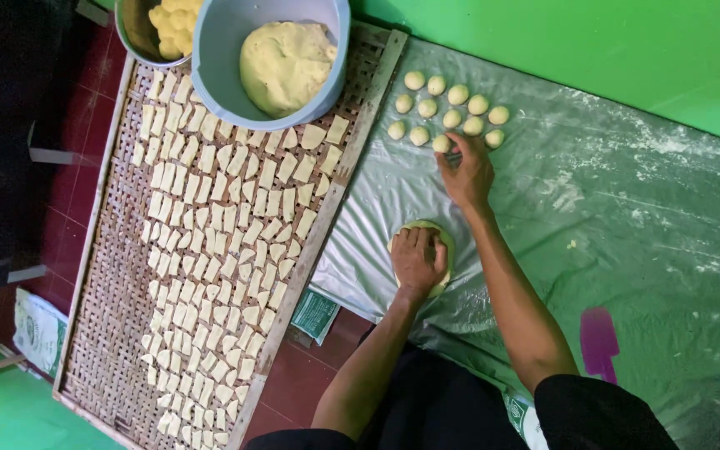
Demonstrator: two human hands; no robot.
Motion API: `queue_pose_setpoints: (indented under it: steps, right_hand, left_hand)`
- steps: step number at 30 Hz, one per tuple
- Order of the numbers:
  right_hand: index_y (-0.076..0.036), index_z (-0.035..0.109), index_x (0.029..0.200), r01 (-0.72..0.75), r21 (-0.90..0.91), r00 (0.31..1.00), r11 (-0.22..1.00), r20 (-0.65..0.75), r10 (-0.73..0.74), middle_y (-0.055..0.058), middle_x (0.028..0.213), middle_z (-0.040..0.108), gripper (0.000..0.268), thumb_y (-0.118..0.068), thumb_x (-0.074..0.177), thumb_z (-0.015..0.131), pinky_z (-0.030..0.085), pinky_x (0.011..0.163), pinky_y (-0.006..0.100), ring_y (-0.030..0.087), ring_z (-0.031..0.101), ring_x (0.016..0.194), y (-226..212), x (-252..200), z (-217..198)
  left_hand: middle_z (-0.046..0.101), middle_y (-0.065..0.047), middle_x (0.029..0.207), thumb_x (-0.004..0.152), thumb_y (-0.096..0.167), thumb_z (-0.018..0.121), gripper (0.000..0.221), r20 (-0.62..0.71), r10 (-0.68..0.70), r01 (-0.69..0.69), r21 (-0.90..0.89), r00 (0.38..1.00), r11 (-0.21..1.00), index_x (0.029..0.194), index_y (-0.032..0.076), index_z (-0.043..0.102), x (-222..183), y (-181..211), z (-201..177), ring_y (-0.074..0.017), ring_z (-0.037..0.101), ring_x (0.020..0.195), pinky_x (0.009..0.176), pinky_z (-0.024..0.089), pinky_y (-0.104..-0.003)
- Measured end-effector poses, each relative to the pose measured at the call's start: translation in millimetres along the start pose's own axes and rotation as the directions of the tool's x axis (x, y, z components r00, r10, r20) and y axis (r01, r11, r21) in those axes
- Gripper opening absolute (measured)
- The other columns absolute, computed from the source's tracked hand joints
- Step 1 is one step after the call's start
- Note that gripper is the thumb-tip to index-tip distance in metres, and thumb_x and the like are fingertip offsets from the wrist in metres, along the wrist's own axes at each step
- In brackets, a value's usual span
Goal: Preparing small pieces of dough and placing them on a tray for drying, and using a manual dough roller.
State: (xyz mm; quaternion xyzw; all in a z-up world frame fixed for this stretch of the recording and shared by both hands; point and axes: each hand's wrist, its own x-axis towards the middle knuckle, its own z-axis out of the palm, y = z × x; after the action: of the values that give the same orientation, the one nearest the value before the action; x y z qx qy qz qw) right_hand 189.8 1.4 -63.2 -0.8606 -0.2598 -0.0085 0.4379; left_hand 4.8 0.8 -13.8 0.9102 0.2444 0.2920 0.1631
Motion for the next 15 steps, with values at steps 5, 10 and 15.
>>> queue_pose_setpoints:
  steps: [5,10,15]
  right_hand:
    - [-0.022,0.073,0.121,0.042,0.103,0.999,0.994,-0.037,-0.039,0.003,0.093,0.065,0.043,-0.026,0.08,0.087,0.056,0.078,0.042,0.026,0.068,0.087,7,-1,-2]
    - [-0.011,0.075,0.121,-0.112,0.377,0.993,0.919,0.02,0.113,0.009,0.09,0.067,0.04,-0.014,0.082,0.087,0.056,0.064,0.033,0.02,0.066,0.069,-3,-15,-16]
    - [-0.004,0.071,0.125,-0.228,0.495,0.974,0.839,0.117,0.195,0.018,0.103,0.072,0.042,-0.013,0.087,0.086,0.058,0.073,0.035,0.023,0.07,0.079,-28,-69,-62]
  left_hand:
    - [0.051,-0.006,0.071,0.083,0.019,0.062,0.006,-0.011,0.017,-0.017,0.0,1.0,1.0,0.085,0.014,0.065,4,2,-4,-0.0286,0.056,0.068,0.064,0.044,-0.039]
    - [0.051,-0.006,0.071,0.084,0.019,0.062,0.007,-0.01,0.018,-0.018,0.0,1.0,1.0,0.085,0.013,0.064,7,4,-6,-0.029,0.057,0.07,0.065,0.045,-0.04]
    - [0.051,-0.006,0.071,0.091,0.017,0.06,0.008,-0.04,-0.016,0.015,-0.033,0.999,0.999,0.086,0.012,0.063,12,10,-14,-0.0295,0.057,0.07,0.066,0.045,-0.039]
